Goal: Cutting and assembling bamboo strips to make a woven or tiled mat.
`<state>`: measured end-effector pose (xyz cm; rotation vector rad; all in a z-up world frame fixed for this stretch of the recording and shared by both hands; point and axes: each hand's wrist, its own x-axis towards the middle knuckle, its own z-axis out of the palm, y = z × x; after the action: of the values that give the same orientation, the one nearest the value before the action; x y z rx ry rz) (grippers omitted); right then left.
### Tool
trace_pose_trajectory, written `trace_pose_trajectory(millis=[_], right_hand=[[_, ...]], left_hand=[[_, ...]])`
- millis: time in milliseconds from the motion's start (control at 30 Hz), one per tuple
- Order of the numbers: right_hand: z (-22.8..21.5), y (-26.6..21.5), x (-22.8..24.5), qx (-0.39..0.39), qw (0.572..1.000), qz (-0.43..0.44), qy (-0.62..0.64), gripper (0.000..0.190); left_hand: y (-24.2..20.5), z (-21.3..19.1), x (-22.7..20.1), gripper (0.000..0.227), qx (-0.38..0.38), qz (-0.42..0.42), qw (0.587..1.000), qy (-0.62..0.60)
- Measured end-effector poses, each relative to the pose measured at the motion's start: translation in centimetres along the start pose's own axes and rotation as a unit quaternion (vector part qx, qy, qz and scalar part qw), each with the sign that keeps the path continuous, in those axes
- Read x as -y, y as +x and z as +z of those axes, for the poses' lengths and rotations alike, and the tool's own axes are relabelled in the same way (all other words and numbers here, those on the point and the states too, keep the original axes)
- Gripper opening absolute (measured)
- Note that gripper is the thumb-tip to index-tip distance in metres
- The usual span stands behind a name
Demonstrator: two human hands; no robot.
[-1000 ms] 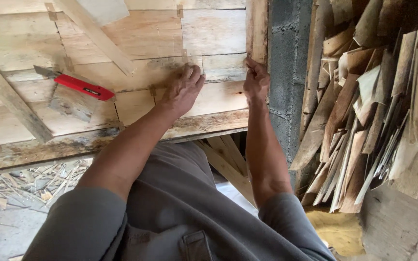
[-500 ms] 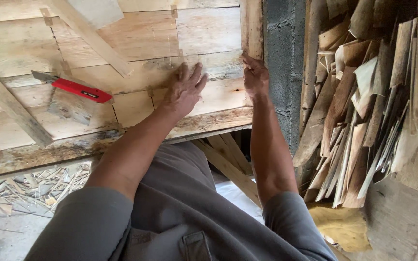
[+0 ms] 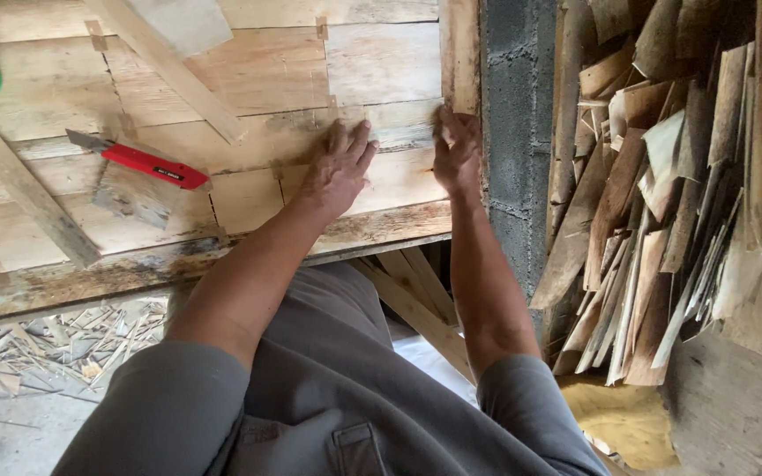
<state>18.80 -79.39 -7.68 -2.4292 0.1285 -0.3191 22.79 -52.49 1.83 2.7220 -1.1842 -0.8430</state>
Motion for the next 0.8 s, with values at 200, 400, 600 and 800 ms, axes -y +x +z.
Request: trace_pose_trajectory(millis=[200,400,600,800], right_hand=[[-5.1,4.7,9.7,0.089,0.987,0.132,-0.002,0.07],[-2.3,5.1,2.9,0.156,0.968,-0.124,-0.155,0.036],[-3.1,7.6,4.4,0.26,0.932,-0.099,-0.231,0.036],[-5.0,9.4,8.7,0.313,0.916,-0.129,-0.216,0.075]], left_hand=[[-0.7,-0.6,-0.3,0.075,0.007,-0.007,1.0,-0.004],[-0.1,2.1,0.0,0.078,-0.046,-0.02,0.995,-0.088],[-0.3,1.7,-0.1,0.081,-0.082,-0.016,0.996,0.016],[-0.6,0.0,-0.3,0.074,-0.061,-0.015,0.997,0.043]])
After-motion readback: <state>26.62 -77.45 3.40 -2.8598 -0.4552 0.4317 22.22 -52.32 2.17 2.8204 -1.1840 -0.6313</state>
